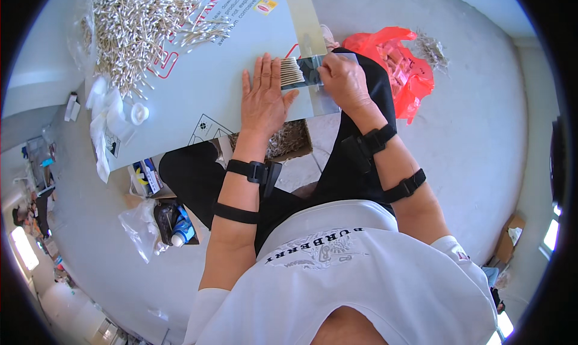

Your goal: Sorting and packing cotton swabs into containers at a workspace.

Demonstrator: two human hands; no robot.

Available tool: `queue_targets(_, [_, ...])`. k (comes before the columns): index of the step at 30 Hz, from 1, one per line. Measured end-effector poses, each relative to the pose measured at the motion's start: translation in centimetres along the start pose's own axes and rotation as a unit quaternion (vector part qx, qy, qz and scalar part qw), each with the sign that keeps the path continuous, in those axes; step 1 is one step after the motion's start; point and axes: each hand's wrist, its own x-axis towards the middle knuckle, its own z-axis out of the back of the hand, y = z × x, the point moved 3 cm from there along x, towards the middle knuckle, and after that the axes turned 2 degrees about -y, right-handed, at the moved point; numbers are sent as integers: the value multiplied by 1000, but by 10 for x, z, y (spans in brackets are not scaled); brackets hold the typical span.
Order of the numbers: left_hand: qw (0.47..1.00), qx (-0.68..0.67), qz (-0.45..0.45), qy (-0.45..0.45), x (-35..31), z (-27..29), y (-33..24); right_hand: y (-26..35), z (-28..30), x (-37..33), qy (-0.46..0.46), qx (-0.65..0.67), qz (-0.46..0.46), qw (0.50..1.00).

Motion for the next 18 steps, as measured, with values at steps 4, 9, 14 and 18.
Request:
queue_targets(4, [1000,-4,-3,-12,-2,-2,3,28,-5,10,174,-150,-11,973])
queue_targets(9, [1000,-2,-10,-23,-2,-2,2,40,-17,22,233,-219,12,947])
queue_targets(14, [999,-2,-15,-33,-2,-4,2,41,-23,30,238,-243,8,940])
queue_targets(18, [999,2,-15,-33,-2,-5,2,27,-20,30,224,-224,-53,947])
